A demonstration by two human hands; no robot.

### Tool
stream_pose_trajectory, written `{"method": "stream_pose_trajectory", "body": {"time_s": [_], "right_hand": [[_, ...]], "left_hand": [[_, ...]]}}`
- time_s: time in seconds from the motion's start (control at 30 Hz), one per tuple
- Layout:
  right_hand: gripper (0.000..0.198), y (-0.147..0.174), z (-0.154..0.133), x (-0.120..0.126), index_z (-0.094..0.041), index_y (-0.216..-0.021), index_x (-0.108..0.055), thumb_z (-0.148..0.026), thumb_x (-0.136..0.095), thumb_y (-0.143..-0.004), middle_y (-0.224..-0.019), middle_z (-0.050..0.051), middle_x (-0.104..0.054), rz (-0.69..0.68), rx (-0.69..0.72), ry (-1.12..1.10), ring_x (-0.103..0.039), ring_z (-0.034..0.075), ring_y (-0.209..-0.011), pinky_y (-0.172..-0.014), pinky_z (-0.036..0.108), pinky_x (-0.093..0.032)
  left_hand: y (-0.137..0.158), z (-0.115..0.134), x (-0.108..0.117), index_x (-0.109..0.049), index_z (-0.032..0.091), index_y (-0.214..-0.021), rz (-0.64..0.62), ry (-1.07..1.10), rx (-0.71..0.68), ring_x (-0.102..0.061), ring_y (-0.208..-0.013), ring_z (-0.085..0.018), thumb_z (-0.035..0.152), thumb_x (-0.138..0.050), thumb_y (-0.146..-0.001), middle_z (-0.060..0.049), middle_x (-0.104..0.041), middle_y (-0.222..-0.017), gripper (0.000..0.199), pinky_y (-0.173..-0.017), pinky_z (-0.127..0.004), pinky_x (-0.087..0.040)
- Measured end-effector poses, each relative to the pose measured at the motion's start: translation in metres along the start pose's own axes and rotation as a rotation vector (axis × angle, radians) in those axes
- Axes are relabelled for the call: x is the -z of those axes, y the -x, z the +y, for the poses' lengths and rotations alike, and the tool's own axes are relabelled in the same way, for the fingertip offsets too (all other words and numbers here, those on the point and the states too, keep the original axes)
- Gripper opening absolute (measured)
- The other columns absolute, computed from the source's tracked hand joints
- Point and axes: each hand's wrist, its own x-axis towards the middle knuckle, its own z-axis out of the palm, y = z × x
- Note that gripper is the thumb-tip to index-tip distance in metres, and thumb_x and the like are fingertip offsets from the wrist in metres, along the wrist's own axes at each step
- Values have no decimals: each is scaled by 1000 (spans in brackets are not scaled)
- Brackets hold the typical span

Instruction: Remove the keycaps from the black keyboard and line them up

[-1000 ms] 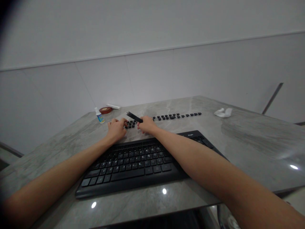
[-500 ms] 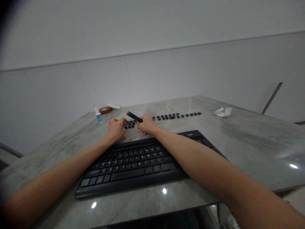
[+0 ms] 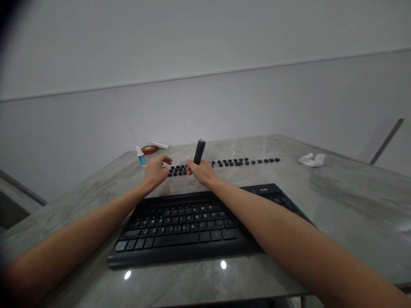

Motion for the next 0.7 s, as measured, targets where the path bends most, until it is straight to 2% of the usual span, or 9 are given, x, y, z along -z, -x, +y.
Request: {"method": "stream_pose_trajectory", "body": {"time_s": [0.1, 0.2, 0.27, 0.3, 0.37, 0.4, 0.47, 0.53, 0.7], "right_hand": [[51, 11, -8, -3, -13, -69, -68, -52, -42, -90, -65, 5, -62, 1, 38, -54, -56, 13, -64, -59, 22, -40], [54, 23, -19, -9, -14, -64, -63, -57, -42, -90, -57, 2, -53, -11, 91, -152, -50, 11, -56, -52, 21, -36], [51, 30, -26, -15, -14, -66, -62, -55, -43, -90, -53, 0, -48, -60, 152, -191, -46, 9, -50, -49, 21, -34], [48, 34, -30, -18, -14, -67, -61, -53, -44, -90, -51, -1, -46, -96, 183, -202, -44, 8, -48, -47, 20, -33], [40, 41, -35, -22, -14, -68, -58, -47, -48, -88, -50, -3, -46, -184, 224, -204, -41, 7, -42, -43, 19, -32], [36, 44, -38, -24, -15, -68, -56, -44, -50, -87, -50, -4, -47, -230, 226, -200, -41, 6, -40, -40, 19, -32], [30, 50, -41, -25, -16, -68, -52, -40, -54, -85, -53, -4, -51, -309, 203, -200, -42, 6, -36, -35, 18, -31], [28, 53, -42, -25, -16, -68, -51, -39, -56, -83, -54, -4, -53, -367, 167, -219, -45, 6, -36, -34, 17, -34], [30, 55, -41, -25, -14, -70, -54, -40, -66, -76, -56, -2, -56, -493, 132, -347, -55, 9, -45, -40, 20, -48]], "left_hand": [[8, 4, 14, -68, 15, -89, -137, 92, -38, -63, -75, -17, 1, -47, -72, -2, -72, -87, 31, -72, -28, -48], [31, 1, 30, -69, 19, -91, -256, 170, -178, -63, -80, -15, 4, -50, -75, 1, -71, -90, 28, -75, -26, -49], [48, -10, 38, -66, 18, -98, -250, 208, -424, -61, -89, -18, 8, -52, -79, -2, -69, -99, 26, -81, -30, -48], [56, -17, 42, -65, 17, -99, -208, 221, -528, -59, -93, -19, 9, -50, -81, -4, -68, -99, 25, -83, -32, -47], [65, -33, 46, -65, 16, -95, -133, 208, -687, -57, -89, -20, 7, -44, -85, -7, -66, -91, 25, -83, -34, -46], [66, -41, 46, -65, 17, -95, -147, 184, -737, -56, -90, -20, 7, -43, -85, -7, -66, -91, 26, -83, -35, -46], [65, -51, 44, -64, 16, -94, -100, 178, -714, -56, -88, -20, 7, -43, -86, -8, -65, -90, 24, -80, -34, -46], [62, -53, 40, -63, 16, -93, -104, 196, -693, -55, -87, -19, 7, -43, -87, -8, -64, -89, 23, -79, -33, -46], [61, -41, 39, -62, 15, -89, -233, 216, -817, -54, -81, -18, 10, -42, -91, -7, -62, -82, 20, -77, -32, -45]]}}
